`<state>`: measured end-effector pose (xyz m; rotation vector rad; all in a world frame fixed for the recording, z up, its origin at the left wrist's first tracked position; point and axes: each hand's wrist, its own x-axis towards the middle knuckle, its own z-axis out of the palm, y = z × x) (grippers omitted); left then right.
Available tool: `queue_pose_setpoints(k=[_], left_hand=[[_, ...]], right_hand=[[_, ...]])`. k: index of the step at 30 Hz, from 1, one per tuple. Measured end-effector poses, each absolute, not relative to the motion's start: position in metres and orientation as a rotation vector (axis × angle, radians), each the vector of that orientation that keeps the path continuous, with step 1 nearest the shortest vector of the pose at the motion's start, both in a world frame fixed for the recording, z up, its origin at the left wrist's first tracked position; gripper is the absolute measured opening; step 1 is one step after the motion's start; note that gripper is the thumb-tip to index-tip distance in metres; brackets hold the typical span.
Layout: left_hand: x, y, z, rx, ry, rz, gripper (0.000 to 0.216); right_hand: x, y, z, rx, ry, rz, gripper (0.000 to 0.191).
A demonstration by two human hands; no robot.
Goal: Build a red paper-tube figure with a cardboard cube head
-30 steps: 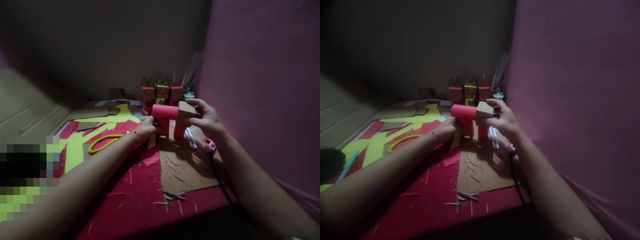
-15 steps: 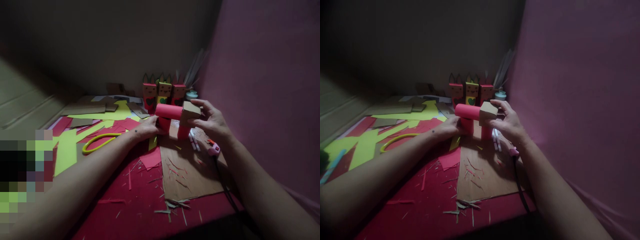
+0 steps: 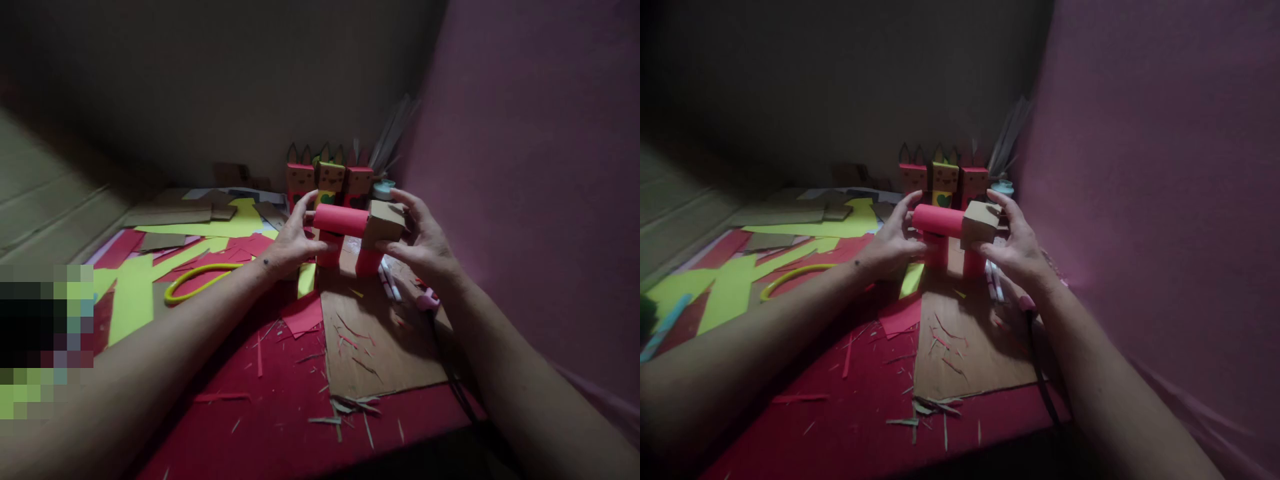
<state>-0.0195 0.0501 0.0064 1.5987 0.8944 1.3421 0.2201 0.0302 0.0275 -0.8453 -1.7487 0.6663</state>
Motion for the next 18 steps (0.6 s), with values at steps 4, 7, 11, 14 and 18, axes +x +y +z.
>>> queue_pose_setpoints(k=[4, 7, 11, 14, 18], left_hand=[[-0.021, 0.05, 0.006, 1.636, 0.888, 1.301, 0.112], [-0.021, 0.051, 0.004, 1.601, 0.872, 1.294, 0.105], [-0.02, 0.056, 0.002, 1.568, 0.819, 1.391, 0.089], [-0.02, 0.057, 0.004, 1.574, 0.775, 1.412, 0.077], [-0.02, 0.053, 0.008, 1.624, 0.791, 1.377, 0.055]], right_hand=[[0.222, 0.034, 0.023, -0.859, -1.709, 0.645, 0.106], [0.223, 0.033, 0.024, -0.898, -1.681, 0.705, 0.112], [0.219, 0.03, 0.028, -0.956, -1.645, 0.788, 0.112], [0.214, 0.028, 0.029, -0.961, -1.594, 0.848, 0.117], [0.21, 0.027, 0.028, -0.955, -1.572, 0.896, 0.114]])
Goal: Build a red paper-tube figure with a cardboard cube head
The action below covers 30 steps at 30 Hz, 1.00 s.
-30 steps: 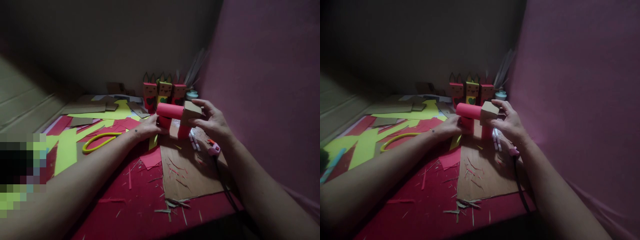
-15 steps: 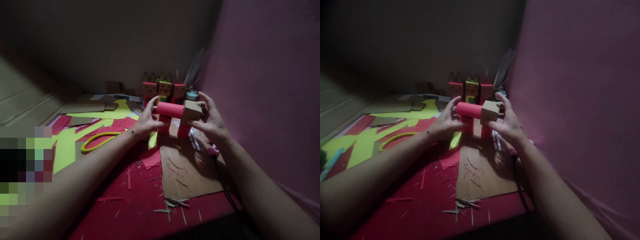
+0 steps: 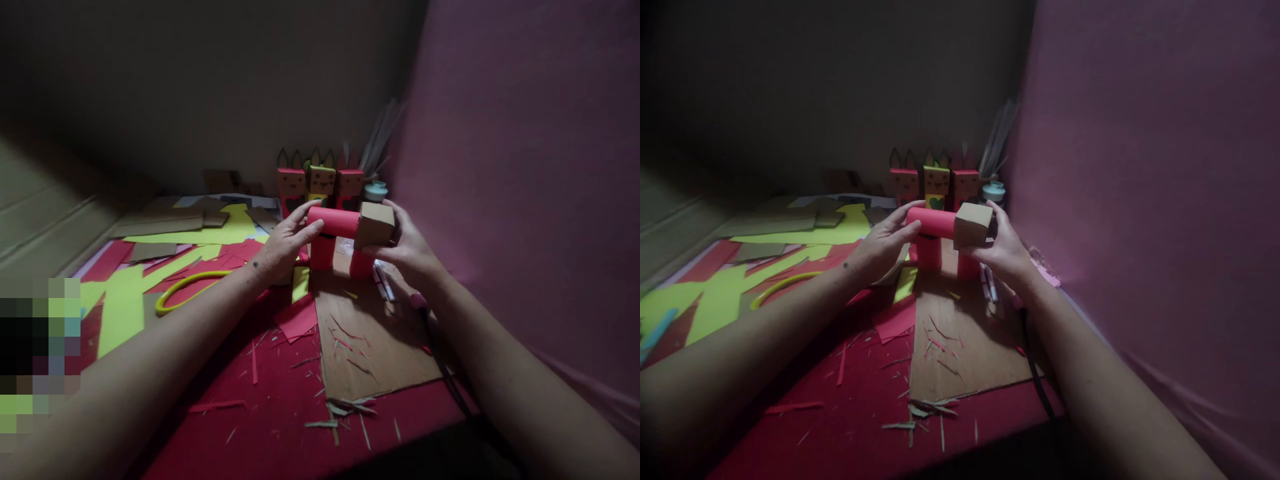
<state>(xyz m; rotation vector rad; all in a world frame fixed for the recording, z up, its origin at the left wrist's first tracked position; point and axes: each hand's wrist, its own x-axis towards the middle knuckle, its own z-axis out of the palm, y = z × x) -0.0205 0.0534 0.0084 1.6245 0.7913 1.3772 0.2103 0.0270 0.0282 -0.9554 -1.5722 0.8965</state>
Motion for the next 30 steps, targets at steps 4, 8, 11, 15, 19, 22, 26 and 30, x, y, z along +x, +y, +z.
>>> queue_pose_setpoints(k=[4, 8, 11, 15, 19, 22, 26, 30], left_hand=[[-0.021, 0.051, 0.011, 1.621, 0.809, 1.386, 0.051], [-0.021, 0.049, 0.013, 1.605, 0.815, 1.367, 0.051], [-0.022, 0.049, 0.014, 1.59, 0.796, 1.345, 0.051], [-0.024, 0.053, 0.012, 1.581, 0.741, 1.331, 0.054], [-0.027, 0.054, 0.009, 1.653, 0.733, 1.282, 0.062], [-0.027, 0.053, 0.01, 1.672, 0.735, 1.285, 0.066], [-0.026, 0.052, 0.011, 1.676, 0.76, 1.29, 0.066], [-0.024, 0.052, 0.011, 1.654, 0.762, 1.275, 0.069]], right_hand=[[0.21, 0.026, 0.029, -0.953, -1.594, 0.908, 0.103], [0.208, 0.024, 0.03, -0.951, -1.602, 0.891, 0.094], [0.208, 0.025, 0.03, -0.939, -1.612, 0.895, 0.086], [0.21, 0.028, 0.027, -0.95, -1.647, 0.909, 0.079], [0.211, 0.03, 0.022, -0.988, -1.637, 0.988, 0.072], [0.21, 0.03, 0.02, -0.985, -1.608, 1.002, 0.072], [0.208, 0.031, 0.02, -0.954, -1.59, 0.994, 0.074], [0.21, 0.032, 0.017, -0.989, -1.599, 0.97, 0.065]])
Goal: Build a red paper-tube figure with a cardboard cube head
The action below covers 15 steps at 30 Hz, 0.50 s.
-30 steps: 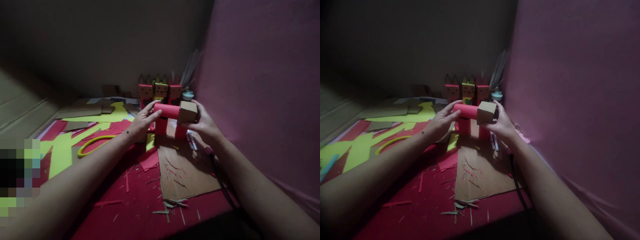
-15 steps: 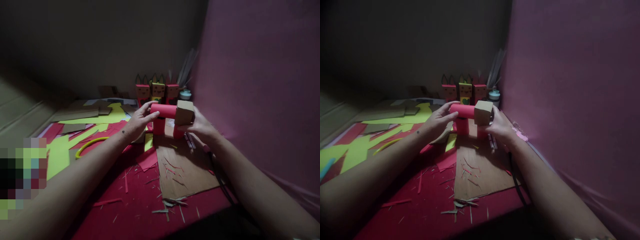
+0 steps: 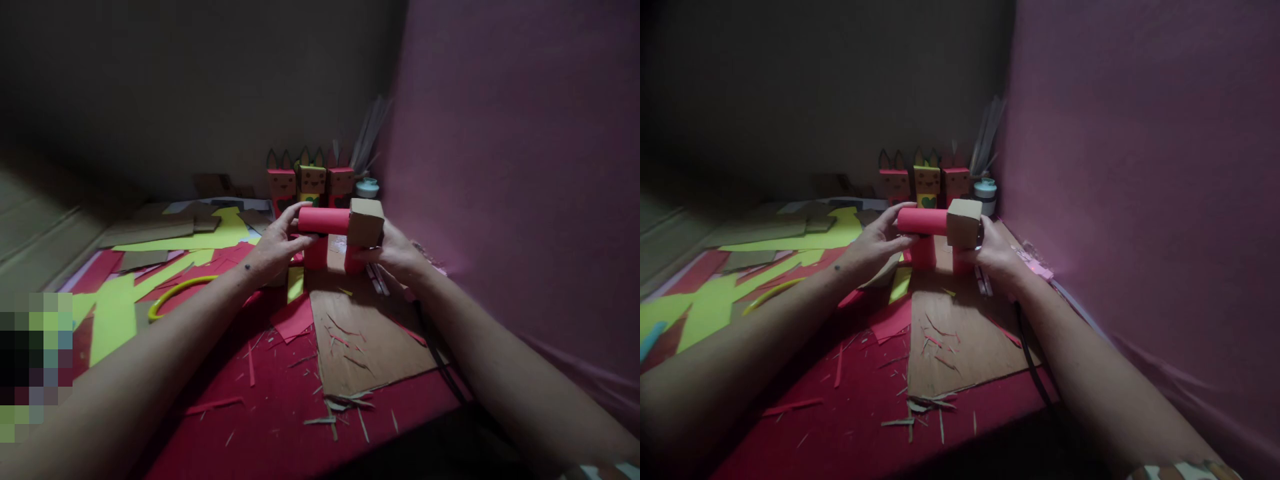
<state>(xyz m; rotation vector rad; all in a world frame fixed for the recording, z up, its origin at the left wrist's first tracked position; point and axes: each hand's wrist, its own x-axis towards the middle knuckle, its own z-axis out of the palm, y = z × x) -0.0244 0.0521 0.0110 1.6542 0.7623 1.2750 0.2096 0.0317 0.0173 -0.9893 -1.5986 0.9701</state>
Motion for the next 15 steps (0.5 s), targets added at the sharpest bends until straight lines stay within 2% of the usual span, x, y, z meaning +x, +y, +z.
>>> queue_pose_setpoints(k=[3, 9, 15], left_hand=[[-0.025, 0.052, 0.0105, 1.629, 0.779, 1.254, 0.072], [-0.0275, 0.0529, 0.0091, 1.63, 0.774, 1.246, 0.078], [-0.0274, 0.0509, 0.0105, 1.664, 0.839, 1.235, 0.082]], right_hand=[[0.2128, 0.0343, 0.012, -1.045, -1.623, 0.938, 0.058], [0.2155, 0.0383, 0.006, -1.023, -1.651, 0.983, 0.057], [0.2142, 0.0336, 0.0114, -1.001, -1.656, 0.989, 0.07]])
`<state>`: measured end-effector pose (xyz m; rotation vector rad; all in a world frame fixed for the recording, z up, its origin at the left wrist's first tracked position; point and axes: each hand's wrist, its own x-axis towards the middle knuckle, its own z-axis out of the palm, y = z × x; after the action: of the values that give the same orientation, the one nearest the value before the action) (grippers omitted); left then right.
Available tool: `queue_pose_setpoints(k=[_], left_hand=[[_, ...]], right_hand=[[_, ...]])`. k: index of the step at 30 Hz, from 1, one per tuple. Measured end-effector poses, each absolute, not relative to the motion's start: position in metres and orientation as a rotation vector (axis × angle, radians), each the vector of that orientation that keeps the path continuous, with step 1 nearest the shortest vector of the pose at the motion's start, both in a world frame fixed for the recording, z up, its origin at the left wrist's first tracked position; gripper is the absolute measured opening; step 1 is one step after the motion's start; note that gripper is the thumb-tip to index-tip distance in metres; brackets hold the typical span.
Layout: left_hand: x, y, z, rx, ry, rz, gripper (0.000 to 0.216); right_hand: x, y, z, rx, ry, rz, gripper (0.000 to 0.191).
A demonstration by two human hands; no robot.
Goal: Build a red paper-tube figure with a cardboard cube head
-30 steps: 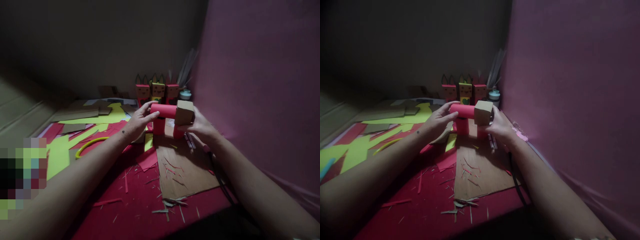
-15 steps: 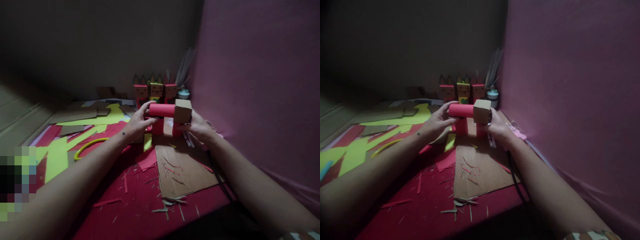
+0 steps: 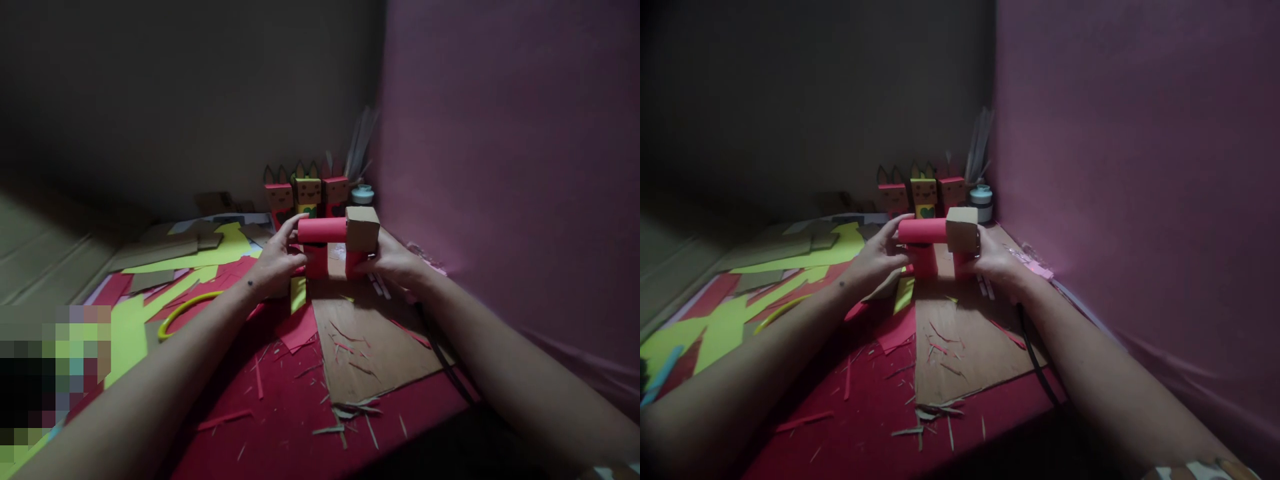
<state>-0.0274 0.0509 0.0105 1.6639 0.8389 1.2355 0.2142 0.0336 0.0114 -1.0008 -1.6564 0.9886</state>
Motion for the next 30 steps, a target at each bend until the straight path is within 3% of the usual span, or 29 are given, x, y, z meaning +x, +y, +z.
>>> queue_pose_setpoints(k=[5, 11, 13, 17, 20, 25, 30], left_hand=[[-0.026, 0.049, 0.012, 1.678, 0.847, 1.252, 0.082], [-0.024, 0.047, 0.013, 1.678, 0.838, 1.264, 0.081], [-0.024, 0.048, 0.012, 1.677, 0.837, 1.272, 0.082], [-0.022, 0.051, 0.007, 1.655, 0.834, 1.31, 0.084], [-0.02, 0.052, 0.005, 1.639, 0.835, 1.319, 0.075], [-0.018, 0.052, 0.002, 1.628, 0.804, 1.283, 0.047], [-0.02, 0.053, 0.0, 1.645, 0.857, 1.269, 0.052]], right_hand=[[0.213, 0.027, 0.02, -0.94, -1.63, 1.057, 0.078], [0.209, 0.026, 0.022, -0.89, -1.465, 0.93, 0.12], [0.209, 0.027, 0.019, -0.865, -1.484, 0.889, 0.116], [0.209, 0.029, 0.016, -0.818, -1.497, 0.884, 0.088], [0.209, 0.027, 0.018, -0.79, -1.488, 0.905, 0.076], [0.21, 0.026, 0.021, -0.785, -1.501, 0.922, 0.073], [0.211, 0.027, 0.021, -0.834, -1.52, 0.877, 0.074]])
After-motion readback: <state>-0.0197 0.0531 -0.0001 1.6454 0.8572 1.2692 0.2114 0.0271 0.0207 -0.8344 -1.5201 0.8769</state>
